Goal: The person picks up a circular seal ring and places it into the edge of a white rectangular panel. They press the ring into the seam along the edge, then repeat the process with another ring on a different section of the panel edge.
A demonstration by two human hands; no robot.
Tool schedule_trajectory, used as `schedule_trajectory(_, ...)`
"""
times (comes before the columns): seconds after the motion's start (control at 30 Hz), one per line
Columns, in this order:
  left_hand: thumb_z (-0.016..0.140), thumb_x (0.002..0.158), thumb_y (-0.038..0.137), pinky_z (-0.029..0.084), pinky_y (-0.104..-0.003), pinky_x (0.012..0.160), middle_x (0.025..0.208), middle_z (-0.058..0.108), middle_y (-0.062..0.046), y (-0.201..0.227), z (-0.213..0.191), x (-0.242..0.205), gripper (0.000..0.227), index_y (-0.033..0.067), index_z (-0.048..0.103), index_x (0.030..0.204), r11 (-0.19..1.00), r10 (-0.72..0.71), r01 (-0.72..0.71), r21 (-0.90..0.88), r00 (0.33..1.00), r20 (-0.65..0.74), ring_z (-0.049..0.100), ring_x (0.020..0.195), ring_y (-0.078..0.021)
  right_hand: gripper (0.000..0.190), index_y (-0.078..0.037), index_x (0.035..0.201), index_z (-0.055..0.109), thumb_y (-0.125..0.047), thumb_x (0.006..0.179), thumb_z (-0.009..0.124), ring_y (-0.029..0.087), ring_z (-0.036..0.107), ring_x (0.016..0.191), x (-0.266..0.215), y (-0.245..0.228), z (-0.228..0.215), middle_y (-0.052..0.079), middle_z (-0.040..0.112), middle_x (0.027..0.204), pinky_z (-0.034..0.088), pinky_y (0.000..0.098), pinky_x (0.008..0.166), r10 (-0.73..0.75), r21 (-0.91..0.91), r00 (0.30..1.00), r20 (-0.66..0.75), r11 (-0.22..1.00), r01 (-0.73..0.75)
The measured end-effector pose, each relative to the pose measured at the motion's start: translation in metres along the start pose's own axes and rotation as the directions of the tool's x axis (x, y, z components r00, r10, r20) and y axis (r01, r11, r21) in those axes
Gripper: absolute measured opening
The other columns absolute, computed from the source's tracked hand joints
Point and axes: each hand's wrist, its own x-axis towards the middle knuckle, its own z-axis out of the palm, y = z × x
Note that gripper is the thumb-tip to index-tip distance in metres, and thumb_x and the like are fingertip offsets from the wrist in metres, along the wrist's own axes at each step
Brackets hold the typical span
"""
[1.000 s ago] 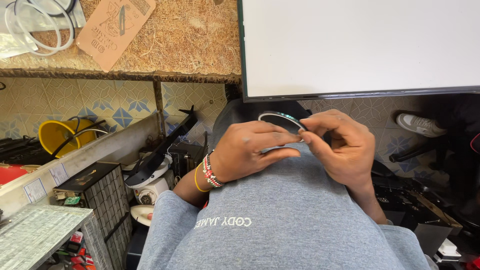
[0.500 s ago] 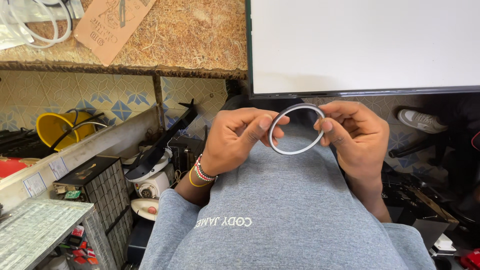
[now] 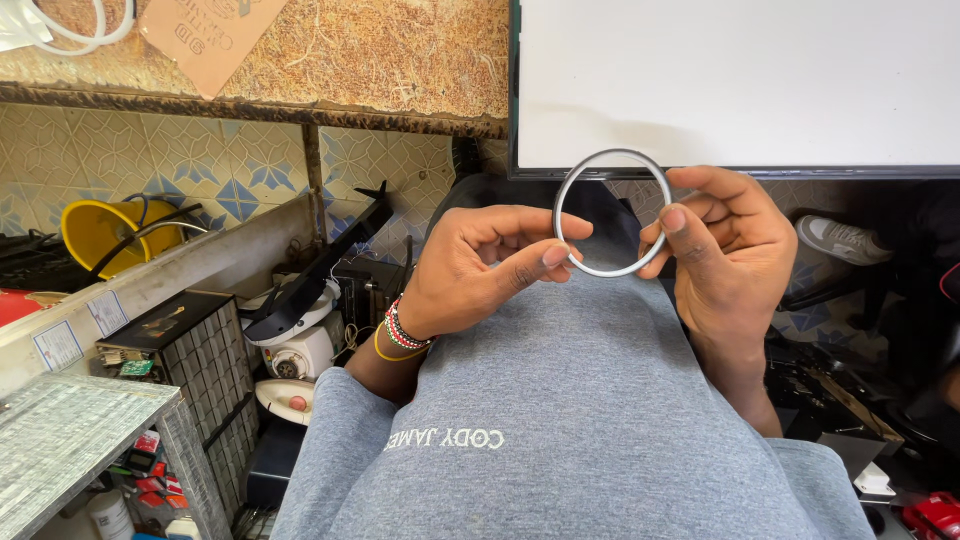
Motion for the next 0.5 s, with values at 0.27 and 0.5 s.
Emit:
schedule_trajectory(0.27, 0.065, 0.099, 0.027, 0.066, -0.025, 0.082, 0.095, 0.077, -0.01, -0.0042, 0.0006, 0.0002, 0.033, 0.0018, 0.072, 0.12, 0.998, -0.001, 0.0, -0.056, 1.0, -0.01, 0.075, 0.083, -0.0149, 0.036, 0.003, 0.127, 0.056, -0.013, 0.098, 0.07, 0.018, 0.064, 0.051, -0.0031, 0.0007, 0.0001, 0.015, 0.068, 0.079, 0.052, 0.0223, 0.049, 0.021, 0.023, 1.0, 0.023, 1.0, -0.021)
schedule_trajectory(0.5, 0.061, 0.102, 0.028, 0.065, -0.025, 0.081, 0.096, 0.077, -0.01, -0.0082, 0.0004, -0.0017, 0.035, 0.0007, 0.07, 0.122, 0.998, 0.014, -0.014, -0.055, 1.0, -0.005, 0.074, 0.083, -0.0144, 0.032, 0.003, 0.128, 0.054, -0.009, 0.1, 0.067, 0.019, 0.065, 0.053, -0.009, 0.0036, -0.0004, 0.012, 0.065, 0.075, 0.054, 0.023, 0.055, -0.023, 0.017, 0.999, 0.03, 1.0, 0.022)
